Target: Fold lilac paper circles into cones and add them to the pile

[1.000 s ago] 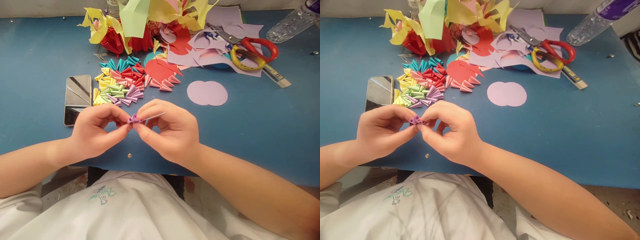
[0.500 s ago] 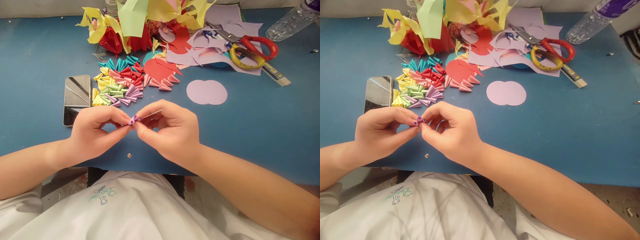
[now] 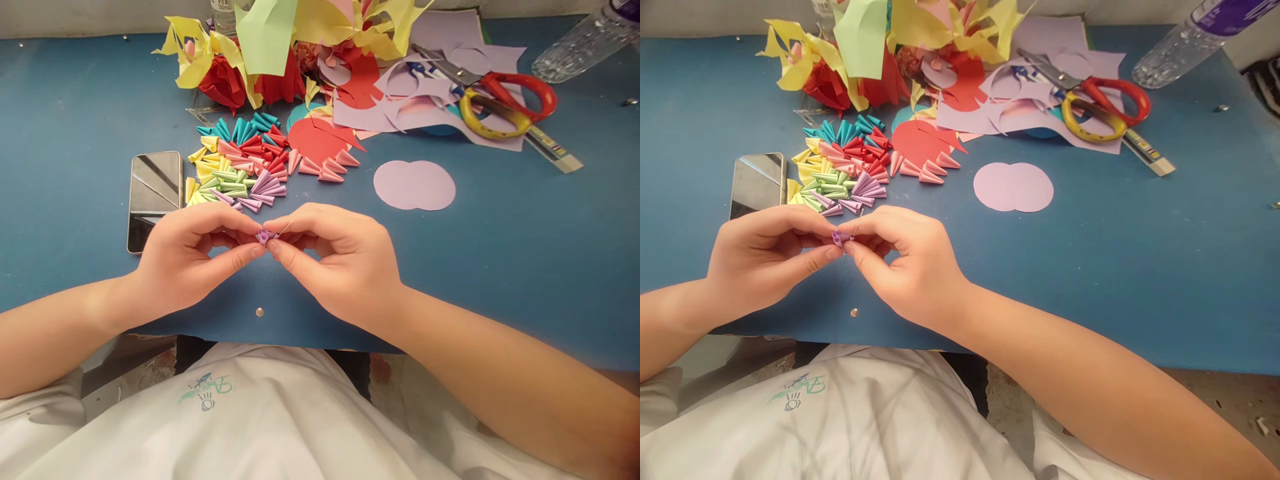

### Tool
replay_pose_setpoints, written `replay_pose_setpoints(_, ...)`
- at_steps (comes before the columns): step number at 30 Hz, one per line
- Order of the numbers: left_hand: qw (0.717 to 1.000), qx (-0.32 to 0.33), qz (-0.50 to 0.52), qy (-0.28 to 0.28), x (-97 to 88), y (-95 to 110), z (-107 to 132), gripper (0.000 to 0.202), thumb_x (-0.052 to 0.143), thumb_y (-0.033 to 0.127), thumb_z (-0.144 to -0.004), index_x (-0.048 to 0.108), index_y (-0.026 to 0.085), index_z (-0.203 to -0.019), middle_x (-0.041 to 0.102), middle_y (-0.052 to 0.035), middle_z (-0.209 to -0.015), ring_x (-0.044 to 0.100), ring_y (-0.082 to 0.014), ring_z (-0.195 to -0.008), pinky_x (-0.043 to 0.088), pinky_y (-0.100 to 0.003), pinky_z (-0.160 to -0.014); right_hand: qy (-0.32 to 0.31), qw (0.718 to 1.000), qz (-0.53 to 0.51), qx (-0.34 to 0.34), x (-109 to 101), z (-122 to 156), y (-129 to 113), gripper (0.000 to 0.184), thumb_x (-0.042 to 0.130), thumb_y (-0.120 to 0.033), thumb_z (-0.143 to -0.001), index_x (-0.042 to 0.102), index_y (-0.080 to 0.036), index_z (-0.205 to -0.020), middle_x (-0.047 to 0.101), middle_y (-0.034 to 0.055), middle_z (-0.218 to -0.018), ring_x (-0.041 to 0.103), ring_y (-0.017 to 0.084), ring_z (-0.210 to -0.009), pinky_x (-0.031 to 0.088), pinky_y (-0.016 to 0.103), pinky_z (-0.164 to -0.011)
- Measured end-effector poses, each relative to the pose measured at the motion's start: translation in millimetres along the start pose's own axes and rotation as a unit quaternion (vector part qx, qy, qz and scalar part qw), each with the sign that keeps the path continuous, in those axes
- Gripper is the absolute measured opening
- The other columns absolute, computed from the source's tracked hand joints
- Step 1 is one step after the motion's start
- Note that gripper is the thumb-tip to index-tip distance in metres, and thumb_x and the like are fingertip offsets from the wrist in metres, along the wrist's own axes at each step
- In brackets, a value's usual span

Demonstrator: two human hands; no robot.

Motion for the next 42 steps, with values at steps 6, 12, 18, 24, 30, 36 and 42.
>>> replay_pose_setpoints(6, 0.999, 0.052, -0.003, -0.010, -0.3, 0.2, -3.7, 0.014, 0.085, 0.019, -0.092, 0.081, 0.027, -0.102, 0.077, -0.0040, -0.092, 0.074, -0.0200, -0.083, 0.070, -0.032, -0.067, 0.006, 0.999, 0.000, 0.039, 0.9, 0.3, 7.8, 0.011, 0.076, -0.012, -0.090, 0.082, -0.021, -0.093, 0.084, 0.0004, -0.087, 0.078, 0.015, -0.073, 0.067, 0.027, -0.068)
replay_pose_setpoints(12, 0.998, 0.047, -0.038, -0.010, -1.6, -0.3, -2.4, 0.015, 0.083, 0.018, -0.094, 0.081, 0.026, -0.106, 0.081, -0.0033, -0.096, 0.076, -0.0201, -0.087, 0.070, -0.033, -0.070, -0.007, 0.999, 0.016, 0.033, 0.4, -1.8, 6.0, 0.011, 0.075, -0.012, -0.091, 0.080, -0.021, -0.092, 0.083, 0.0001, -0.085, 0.075, 0.015, -0.072, 0.065, 0.026, -0.065)
replay_pose_setpoints(18, 1.000, 0.026, -0.010, -0.001, -2.5, 1.2, -2.5, 0.014, 0.084, 0.016, -0.093, 0.081, 0.026, -0.103, 0.081, -0.0008, -0.093, 0.075, -0.0172, -0.080, 0.071, -0.031, -0.071, -0.028, 1.000, 0.006, 0.010, -0.5, -3.4, 3.7, 0.006, 0.079, -0.017, -0.094, 0.081, -0.022, -0.095, 0.084, 0.0009, -0.091, 0.078, 0.016, -0.079, 0.068, 0.030, -0.072)
replay_pose_setpoints(24, 1.000, 0.021, -0.008, -0.015, -3.1, -0.5, -2.3, 0.014, 0.083, 0.015, -0.093, 0.081, 0.026, -0.101, 0.082, 0.0002, -0.092, 0.077, -0.0178, -0.080, 0.069, -0.032, -0.068, -0.039, 0.997, 0.040, -0.049, -0.9, -2.6, -2.7, 0.010, 0.078, -0.016, -0.095, 0.079, -0.026, -0.093, 0.082, 0.0000, -0.089, 0.076, 0.017, -0.078, 0.068, 0.031, -0.072)
replay_pose_setpoints(30, 0.998, 0.049, -0.002, -0.028, -2.4, 1.8, -3.3, 0.018, 0.083, 0.009, -0.092, 0.082, 0.024, -0.101, 0.083, -0.0007, -0.094, 0.078, -0.0188, -0.083, 0.068, -0.032, -0.069, -0.044, 0.993, 0.072, -0.086, -0.9, -2.2, -7.6, 0.010, 0.080, -0.018, -0.096, 0.078, -0.024, -0.089, 0.081, 0.0000, -0.086, 0.075, 0.015, -0.075, 0.067, 0.029, -0.071)
replay_pose_setpoints(36, 0.999, 0.039, 0.007, -0.011, -0.6, 2.7, -1.9, 0.019, 0.080, 0.003, -0.091, 0.080, 0.021, -0.097, 0.081, -0.0005, -0.091, 0.078, -0.0157, -0.081, 0.067, -0.028, -0.071, -0.025, 0.991, 0.085, -0.098, -1.8, -0.6, -9.2, 0.008, 0.080, -0.015, -0.096, 0.079, -0.022, -0.092, 0.085, 0.0006, -0.090, 0.078, 0.014, -0.079, 0.068, 0.024, -0.075)
replay_pose_setpoints(42, 0.999, 0.025, -0.014, 0.025, -3.2, 2.2, -0.1, 0.012, 0.083, 0.011, -0.094, 0.079, 0.021, -0.100, 0.080, -0.0018, -0.092, 0.076, -0.0150, -0.083, 0.067, -0.025, -0.070, -0.003, 0.998, 0.037, -0.051, -0.3, 0.6, -6.1, 0.011, 0.079, -0.014, -0.094, 0.082, -0.024, -0.100, 0.086, -0.0001, -0.094, 0.081, 0.016, -0.082, 0.071, 0.028, -0.077)
Point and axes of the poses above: each hand's wrist, its own z-axis away from the middle knuckle, its own x-axis out of the palm, y = z × x, the point moved 7 cm from there along -z, towards the middle knuckle
